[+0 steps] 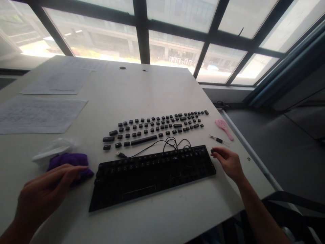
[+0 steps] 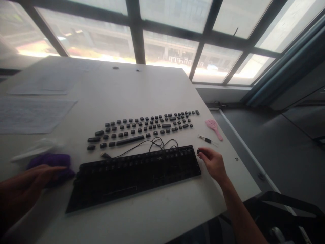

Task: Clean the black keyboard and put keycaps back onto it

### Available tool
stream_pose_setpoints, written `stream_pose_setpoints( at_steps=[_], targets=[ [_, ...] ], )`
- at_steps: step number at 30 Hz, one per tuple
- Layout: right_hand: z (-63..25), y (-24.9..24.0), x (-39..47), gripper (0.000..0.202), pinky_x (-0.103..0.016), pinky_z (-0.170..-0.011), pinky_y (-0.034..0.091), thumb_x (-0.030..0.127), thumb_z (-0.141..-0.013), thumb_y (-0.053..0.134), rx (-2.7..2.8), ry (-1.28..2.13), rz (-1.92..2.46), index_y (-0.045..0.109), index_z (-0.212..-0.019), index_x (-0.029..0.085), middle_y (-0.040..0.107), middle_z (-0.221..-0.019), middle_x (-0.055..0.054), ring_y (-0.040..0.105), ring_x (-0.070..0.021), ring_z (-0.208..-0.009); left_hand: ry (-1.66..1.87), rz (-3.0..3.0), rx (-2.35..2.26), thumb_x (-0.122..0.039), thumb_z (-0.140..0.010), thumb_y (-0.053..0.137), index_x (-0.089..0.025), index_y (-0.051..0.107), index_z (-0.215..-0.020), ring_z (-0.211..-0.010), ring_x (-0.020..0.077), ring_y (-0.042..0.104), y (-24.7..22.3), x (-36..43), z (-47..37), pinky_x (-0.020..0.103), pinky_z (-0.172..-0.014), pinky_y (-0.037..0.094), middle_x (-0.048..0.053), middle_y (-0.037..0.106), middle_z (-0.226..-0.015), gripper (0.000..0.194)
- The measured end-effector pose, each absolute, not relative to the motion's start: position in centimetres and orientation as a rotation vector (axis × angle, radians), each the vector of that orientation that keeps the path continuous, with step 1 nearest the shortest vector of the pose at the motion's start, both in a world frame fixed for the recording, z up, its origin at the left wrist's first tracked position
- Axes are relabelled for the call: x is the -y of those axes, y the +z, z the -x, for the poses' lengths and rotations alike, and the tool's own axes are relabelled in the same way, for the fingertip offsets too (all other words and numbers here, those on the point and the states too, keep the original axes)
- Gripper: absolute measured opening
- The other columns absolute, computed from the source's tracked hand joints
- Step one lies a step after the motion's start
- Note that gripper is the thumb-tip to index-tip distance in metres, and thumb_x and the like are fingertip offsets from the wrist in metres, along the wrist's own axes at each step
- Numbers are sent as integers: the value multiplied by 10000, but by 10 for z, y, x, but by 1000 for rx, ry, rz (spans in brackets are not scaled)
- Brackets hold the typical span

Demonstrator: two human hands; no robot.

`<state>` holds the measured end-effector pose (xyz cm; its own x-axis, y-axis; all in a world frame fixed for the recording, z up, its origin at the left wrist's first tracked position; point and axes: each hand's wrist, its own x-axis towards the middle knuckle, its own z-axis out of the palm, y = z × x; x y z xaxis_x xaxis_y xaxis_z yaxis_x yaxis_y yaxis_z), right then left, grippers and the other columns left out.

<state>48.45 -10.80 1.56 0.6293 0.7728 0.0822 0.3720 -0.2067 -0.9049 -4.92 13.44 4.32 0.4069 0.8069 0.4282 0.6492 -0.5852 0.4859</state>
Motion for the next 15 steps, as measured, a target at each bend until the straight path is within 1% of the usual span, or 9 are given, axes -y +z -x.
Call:
stream_pose_setpoints(
  at_steps=[3,6,10,15],
  targets=[
    [-481,11,105,357,-461,-852,629,438,-804,785,918,473,1806,760,-1026,160,792,-984,-119,767,-285,-881,930,-2416,-1286,-441,-898,574,-248,790,-824,-675,160,714,45,-134,49,256,-677,527,-27,774,-825,298],
    [-480,12,102,272,-442,-884,610,391,-859,735,1041,391,1869,765,-1030,181,782,-1017,-99,747,-264,-924,927,-2409,-1296,-450,-892,583,-238,791,-843,-680,167,714,45,-134,49,260,-678,530,-18,777,-834,300],
    [-481,14,99,213,-387,-815,615,356,-911,680,1200,302,1851,755,-1021,190,742,-1078,-97,706,-247,-971,900,-2386,-1321,-460,-887,592,-244,792,-862,-709,174,723,39,-136,52,268,-706,545,-15,779,-858,296],
    [-482,13,98,164,-370,-785,606,310,-934,650,1273,294,1834,744,-1022,208,719,-1063,-91,689,-230,-917,842,-2379,-1372,-504,-888,543,-296,782,-840,-747,192,741,34,-139,56,284,-701,555,-32,784,-890,320]
  ],
)
